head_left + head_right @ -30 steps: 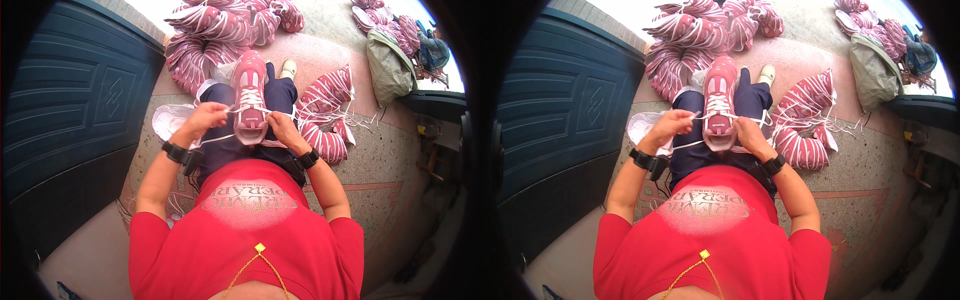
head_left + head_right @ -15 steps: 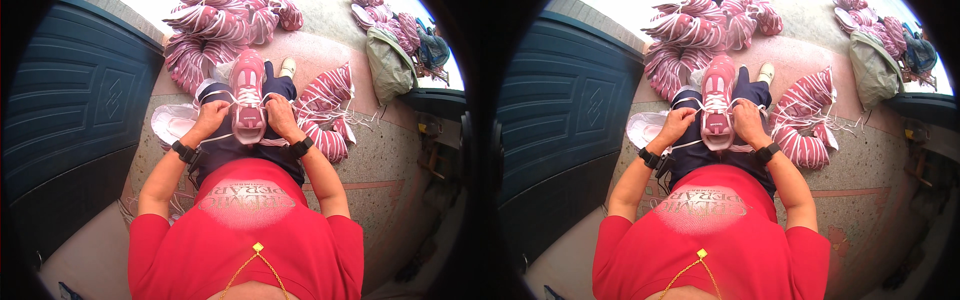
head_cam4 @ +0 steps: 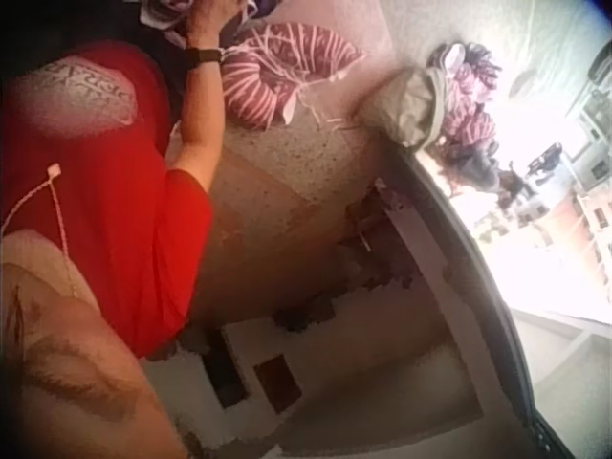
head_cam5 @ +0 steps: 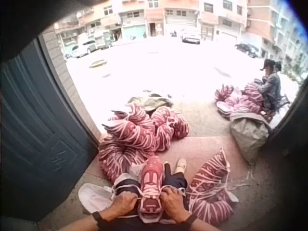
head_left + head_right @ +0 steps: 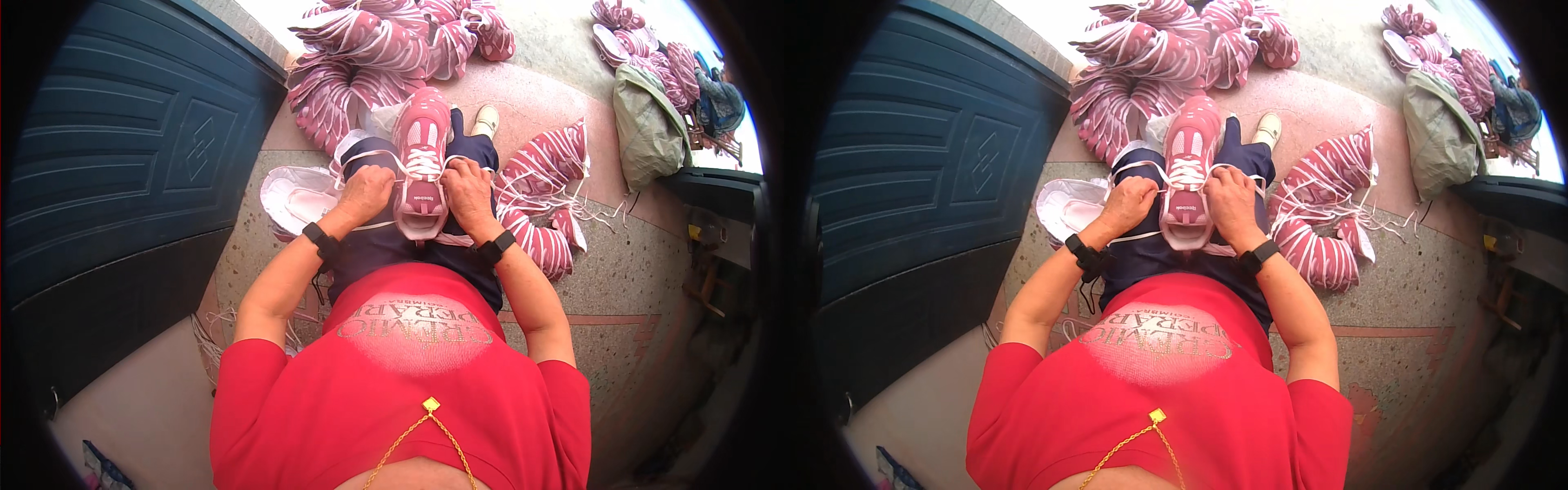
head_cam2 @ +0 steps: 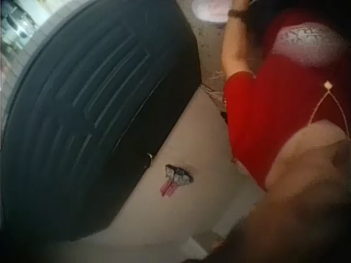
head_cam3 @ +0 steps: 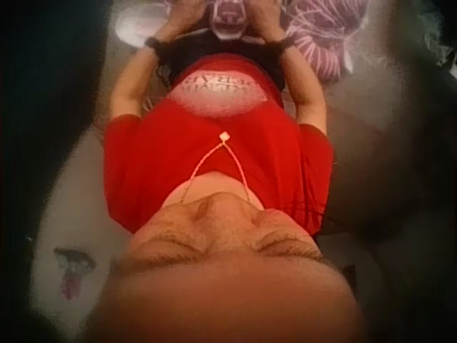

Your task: The person sits on the floor and repeatedly threads a long pink shoelace through the eyelets of a pink sneaker held in their lap. They pull the lace through multiple times, adjusting the loops and tension, but do not complete a final knot or finish the shoe.

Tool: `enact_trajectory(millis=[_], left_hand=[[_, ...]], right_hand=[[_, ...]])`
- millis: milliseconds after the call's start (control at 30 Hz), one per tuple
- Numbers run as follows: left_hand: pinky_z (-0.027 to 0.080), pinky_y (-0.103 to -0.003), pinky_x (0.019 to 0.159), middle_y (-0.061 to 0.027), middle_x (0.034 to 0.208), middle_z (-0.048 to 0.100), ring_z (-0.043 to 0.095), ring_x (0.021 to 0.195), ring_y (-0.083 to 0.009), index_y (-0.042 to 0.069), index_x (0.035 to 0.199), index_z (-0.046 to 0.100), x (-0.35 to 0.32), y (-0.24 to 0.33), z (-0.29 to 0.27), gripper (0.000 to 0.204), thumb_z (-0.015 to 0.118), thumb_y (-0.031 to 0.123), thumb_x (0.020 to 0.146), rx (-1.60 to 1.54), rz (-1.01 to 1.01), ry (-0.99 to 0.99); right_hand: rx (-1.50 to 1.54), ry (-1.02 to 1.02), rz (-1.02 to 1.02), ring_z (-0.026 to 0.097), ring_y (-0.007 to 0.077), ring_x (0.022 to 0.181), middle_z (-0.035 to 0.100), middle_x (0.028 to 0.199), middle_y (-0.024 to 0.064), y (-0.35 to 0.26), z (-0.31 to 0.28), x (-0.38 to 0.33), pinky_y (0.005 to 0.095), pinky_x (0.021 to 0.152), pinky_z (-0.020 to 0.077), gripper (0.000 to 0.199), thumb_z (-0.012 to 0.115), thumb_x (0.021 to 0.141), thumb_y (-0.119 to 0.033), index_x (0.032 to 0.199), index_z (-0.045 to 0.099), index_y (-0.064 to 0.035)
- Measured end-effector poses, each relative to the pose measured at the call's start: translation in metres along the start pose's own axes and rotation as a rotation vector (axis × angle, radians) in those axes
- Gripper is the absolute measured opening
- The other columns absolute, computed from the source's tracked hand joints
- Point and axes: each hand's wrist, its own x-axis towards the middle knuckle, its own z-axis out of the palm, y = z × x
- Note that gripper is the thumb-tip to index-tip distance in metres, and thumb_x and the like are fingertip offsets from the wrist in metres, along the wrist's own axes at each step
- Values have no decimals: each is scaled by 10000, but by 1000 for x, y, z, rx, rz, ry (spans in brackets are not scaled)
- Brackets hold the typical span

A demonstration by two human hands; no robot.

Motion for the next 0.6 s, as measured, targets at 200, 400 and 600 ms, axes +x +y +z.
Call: enact_trajectory(millis=[200, 400, 600], left_hand=[[448, -421, 691, -138, 748, 564, 557, 774, -321, 50, 762, 580, 9, 5, -2, 80, 552, 93, 823, 150, 96, -31], [458, -448, 691, -162, 760, 603, 584, 780, -348, 41, 760, 595, 19, 7, 6, 118, 545, 130, 817, 173, 0, -14], [492, -465, 692, -218, 740, 634, 633, 742, -384, 23, 783, 671, 16, 5, 14, 216, 567, 207, 828, -31, -293, -116]], right_hand=[[-69, 90, 49, 510, 224, 859, 550, 825, 38, -4, -5, -2, 384, 757, 354, 108, 659, 774, -228, 762, 642, -122], [-55, 121, 24, 516, 228, 832, 547, 766, 47, -6, -3, -4, 385, 742, 352, 132, 645, 790, -214, 705, 637, -113], [-22, 100, 41, 519, 240, 842, 551, 772, 56, -5, -3, -3, 390, 737, 364, 132, 645, 793, -215, 712, 638, -111]])
